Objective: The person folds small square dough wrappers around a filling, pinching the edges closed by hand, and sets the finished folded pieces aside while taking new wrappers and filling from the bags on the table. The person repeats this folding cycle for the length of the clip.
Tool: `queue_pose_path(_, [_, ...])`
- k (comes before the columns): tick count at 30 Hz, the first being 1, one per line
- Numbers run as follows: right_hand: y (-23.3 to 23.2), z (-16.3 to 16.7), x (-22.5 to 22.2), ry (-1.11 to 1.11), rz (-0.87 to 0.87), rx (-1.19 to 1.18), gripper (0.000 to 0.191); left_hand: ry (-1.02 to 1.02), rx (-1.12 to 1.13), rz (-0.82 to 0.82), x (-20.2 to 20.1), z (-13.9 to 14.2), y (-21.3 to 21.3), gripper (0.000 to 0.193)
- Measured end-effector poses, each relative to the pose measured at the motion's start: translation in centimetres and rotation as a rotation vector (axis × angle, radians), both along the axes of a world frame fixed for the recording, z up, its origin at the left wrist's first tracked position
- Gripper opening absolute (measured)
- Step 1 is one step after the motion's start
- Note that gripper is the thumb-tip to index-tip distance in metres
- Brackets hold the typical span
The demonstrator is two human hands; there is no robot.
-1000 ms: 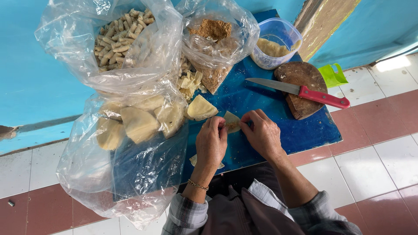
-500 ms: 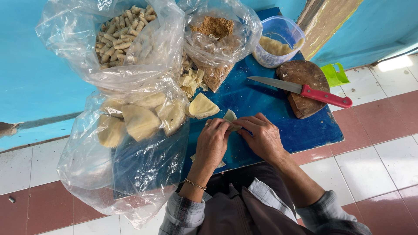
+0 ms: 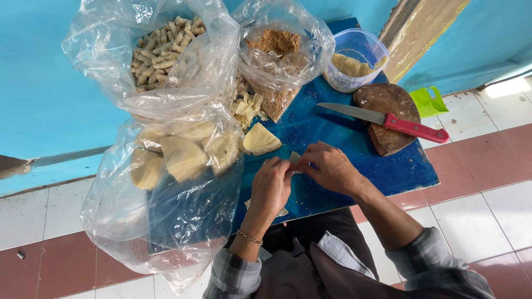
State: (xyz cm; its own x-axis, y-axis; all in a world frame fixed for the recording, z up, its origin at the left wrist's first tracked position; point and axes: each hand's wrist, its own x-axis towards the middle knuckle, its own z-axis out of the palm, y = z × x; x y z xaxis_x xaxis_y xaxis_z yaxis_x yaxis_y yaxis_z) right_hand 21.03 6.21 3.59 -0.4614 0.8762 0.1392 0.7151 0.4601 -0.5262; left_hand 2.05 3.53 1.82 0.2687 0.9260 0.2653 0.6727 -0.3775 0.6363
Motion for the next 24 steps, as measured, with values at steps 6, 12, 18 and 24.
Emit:
queue_pose_path(6, [1.6,0.2,-0.3,0.079,-0.038,-0.238,0.018,0.023,-0.141,0.105,0.3,0.7,0.3,0.008])
queue_pose_path(12, [0.0,0.6,-0.2,0.1,0.038,0.137,0.014,-0.095,-0.221,0.097,0.4,0.8,1.4,0.016])
queue_pose_path(18, [-3.0,0.2,-0.4,-0.024,0.013,0.381,0.016,-0.132,-0.146,0.099,0.2,0.1,1.0,0.015])
queue_pose_path(24, [-1.7,-0.5,-0.4,0.043,0.015,0.358,0.015,-0.021,0.15,0.089,0.4,-0.5,-1.0,0.009])
